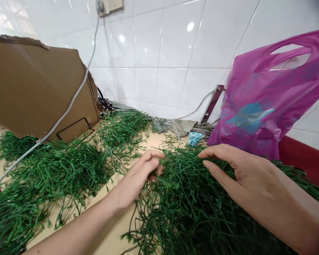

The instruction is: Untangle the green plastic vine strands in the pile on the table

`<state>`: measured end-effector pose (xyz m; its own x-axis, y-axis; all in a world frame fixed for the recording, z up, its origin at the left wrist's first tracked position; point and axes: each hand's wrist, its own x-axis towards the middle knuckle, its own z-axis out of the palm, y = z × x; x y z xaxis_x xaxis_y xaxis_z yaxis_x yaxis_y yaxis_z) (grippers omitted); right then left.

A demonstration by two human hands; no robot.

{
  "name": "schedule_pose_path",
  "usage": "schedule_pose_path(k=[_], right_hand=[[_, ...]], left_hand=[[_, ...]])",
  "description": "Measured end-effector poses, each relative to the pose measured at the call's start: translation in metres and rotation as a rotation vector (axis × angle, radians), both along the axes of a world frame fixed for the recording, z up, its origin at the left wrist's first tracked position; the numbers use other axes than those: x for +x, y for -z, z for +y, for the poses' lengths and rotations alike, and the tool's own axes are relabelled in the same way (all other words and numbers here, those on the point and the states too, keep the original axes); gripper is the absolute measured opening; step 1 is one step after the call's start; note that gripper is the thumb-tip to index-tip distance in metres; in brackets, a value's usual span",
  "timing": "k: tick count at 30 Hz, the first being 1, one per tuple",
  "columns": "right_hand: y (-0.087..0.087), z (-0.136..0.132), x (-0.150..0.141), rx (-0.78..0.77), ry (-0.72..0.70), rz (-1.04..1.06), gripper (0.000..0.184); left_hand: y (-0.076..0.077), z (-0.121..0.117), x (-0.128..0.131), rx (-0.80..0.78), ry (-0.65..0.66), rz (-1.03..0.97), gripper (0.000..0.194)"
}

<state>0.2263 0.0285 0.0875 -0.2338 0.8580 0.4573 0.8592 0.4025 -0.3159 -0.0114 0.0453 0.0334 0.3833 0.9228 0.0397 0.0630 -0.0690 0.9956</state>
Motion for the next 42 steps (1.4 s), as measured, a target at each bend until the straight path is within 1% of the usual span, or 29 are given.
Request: schedule_pose_path(k=[2, 5, 7, 10, 14, 17, 19, 21, 23, 25, 28, 31, 34, 37, 39, 42], right_hand=[[-0.003, -0.001, -0.004, -0.02, -0.019, 0.023, 0.019], [-0.003, -0.003, -0.016, -0.06, -0.028, 0.08, 0.02], [-0.001, -0.004, -0.023, -0.083, -0.019, 0.121, 0.022], [0.003, -0.004, -0.031, -0.156, -0.004, 0.171, 0.025], [0.004, -0.009, -0.041, -0.227, 0.008, 0.226, 0.033], [0.001, -0.014, -0.05, -0.268, -0.019, 0.275, 0.039], [-0.002, -0.014, -0.057, -0.275, -0.044, 0.311, 0.039], [-0.007, -0.013, -0.061, -0.272, -0.091, 0.319, 0.03], [-0.014, -0.012, -0.061, -0.284, -0.149, 0.308, 0.024], [-0.023, -0.012, -0.055, -0.279, -0.171, 0.29, 0.023], [-0.036, -0.015, -0.039, -0.212, -0.125, 0.231, 0.021], [-0.05, -0.018, -0.024, -0.158, -0.066, 0.179, 0.022], [-0.065, -0.016, -0.02, -0.131, -0.025, 0.191, 0.024], [-0.076, -0.005, -0.026, -0.116, 0.0, 0.247, 0.028], [-0.077, 0.007, -0.033, -0.146, 0.006, 0.298, 0.031], [-0.069, 0.025, -0.039, -0.18, 0.065, 0.42, 0.033]], left_hand=[[0.0, 0.002, -0.002, -0.034, 0.014, -0.132, 0.022], [0.003, 0.005, -0.001, -0.009, 0.011, -0.189, 0.022], [0.003, 0.007, 0.001, 0.02, -0.013, -0.186, 0.027], [0.003, 0.009, 0.003, 0.03, -0.091, -0.195, 0.036], [0.004, 0.01, 0.005, -0.02, -0.182, -0.357, 0.044], [0.001, 0.009, 0.006, -0.067, -0.213, -0.469, 0.049], [-0.005, 0.006, 0.007, -0.066, -0.22, -0.486, 0.046], [-0.015, 0.004, 0.007, -0.044, -0.224, -0.473, 0.041], [-0.026, 0.002, 0.006, -0.032, -0.223, -0.461, 0.038], [-0.038, 0.002, 0.005, -0.043, -0.224, -0.464, 0.038], [-0.053, 0.007, 0.001, -0.09, -0.237, -0.505, 0.041], [-0.062, 0.017, -0.001, -0.101, -0.238, -0.547, 0.043], [-0.066, 0.029, 0.001, -0.041, -0.211, -0.476, 0.039], [-0.069, 0.041, 0.01, 0.059, -0.185, -0.361, 0.031], [-0.072, 0.049, 0.018, 0.137, -0.147, -0.29, 0.025], [-0.077, 0.058, 0.029, 0.339, -0.143, -0.158, 0.012]])
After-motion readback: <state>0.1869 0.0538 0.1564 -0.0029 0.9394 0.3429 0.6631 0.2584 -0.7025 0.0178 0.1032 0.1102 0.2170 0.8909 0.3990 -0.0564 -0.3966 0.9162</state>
